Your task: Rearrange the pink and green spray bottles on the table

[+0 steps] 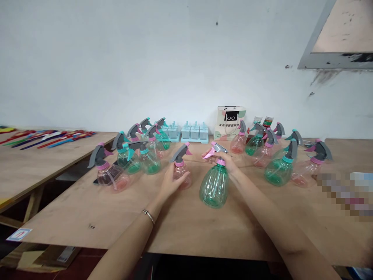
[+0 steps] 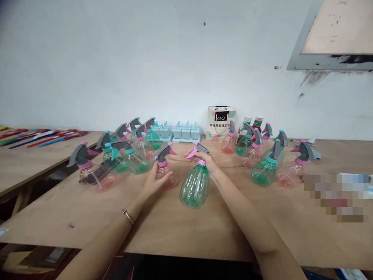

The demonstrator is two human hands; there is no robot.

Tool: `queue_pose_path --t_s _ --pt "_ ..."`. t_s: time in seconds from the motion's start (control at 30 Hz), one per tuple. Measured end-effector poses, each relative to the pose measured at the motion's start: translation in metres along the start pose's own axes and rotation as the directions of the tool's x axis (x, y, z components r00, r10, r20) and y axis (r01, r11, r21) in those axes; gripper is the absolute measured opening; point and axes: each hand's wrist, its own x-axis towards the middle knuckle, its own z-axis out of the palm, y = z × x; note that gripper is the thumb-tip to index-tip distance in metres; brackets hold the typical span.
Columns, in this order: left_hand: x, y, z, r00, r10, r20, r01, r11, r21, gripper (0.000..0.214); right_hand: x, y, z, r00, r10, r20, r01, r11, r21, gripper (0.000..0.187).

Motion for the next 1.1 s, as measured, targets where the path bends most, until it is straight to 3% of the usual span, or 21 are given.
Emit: queue_pose_path --t_s 0.2,0.3,0.4,0.5,0.6,0.67,0.87,1.0,1.1 --pt "0.0 -0.004 0.002 0.999 0.031 -0.016 -0.031 1.0 0.005 0.047 0.003 0.006 -0.003 0.986 0.005 -0.165 -0.009 1.0 -0.024 0.046" --pt "0.001 -0.006 0.002 0.999 0.034 -0.022 -0.034 0.999 0.007 0.048 0.001 0.005 -0.002 0.997 0.058 -0.046 -0.061 0.997 -0.046 0.047" --pt "0.0 -0.007 0.003 0.999 0.043 -0.018 -0.043 0.999 0.006 0.047 -0.001 0.004 0.0 0.998 0.038 0.055 -0.035 0.998 -0.061 0.045" --pt "0.0 -0.007 0.003 0.999 0.043 -0.013 -0.043 0.999 0.007 0.047 0.003 0.009 -0.001 0.993 -0.03 -0.113 0.022 0.997 -0.07 0.045" --pt "0.0 -0.006 0.003 0.999 0.037 -0.018 -0.037 0.999 0.002 0.046 0.009 0.013 -0.006 0.94 -0.026 -0.339 -0.004 0.996 -0.087 0.048" --pt "0.0 -0.004 0.003 0.999 0.039 -0.026 -0.039 0.999 0.0 0.046 0.01 0.012 -0.01 0.941 -0.025 -0.337 -0.012 0.994 -0.109 0.048" --pt "0.0 -0.002 0.002 0.999 0.026 -0.025 -0.026 1.0 -0.003 0.046 0.004 0.005 -0.008 0.975 -0.134 -0.177 0.109 0.984 -0.142 0.041" --pt "0.0 -0.002 0.003 1.0 0.014 -0.014 -0.014 1.0 -0.017 0.047 0.008 0.009 -0.009 0.958 -0.117 -0.26 0.089 0.989 -0.114 0.043" --pt "0.0 -0.003 0.003 1.0 0.006 -0.017 -0.006 1.0 -0.017 0.047 0.012 0.014 -0.017 0.928 -0.141 -0.346 0.076 0.978 -0.195 0.045"
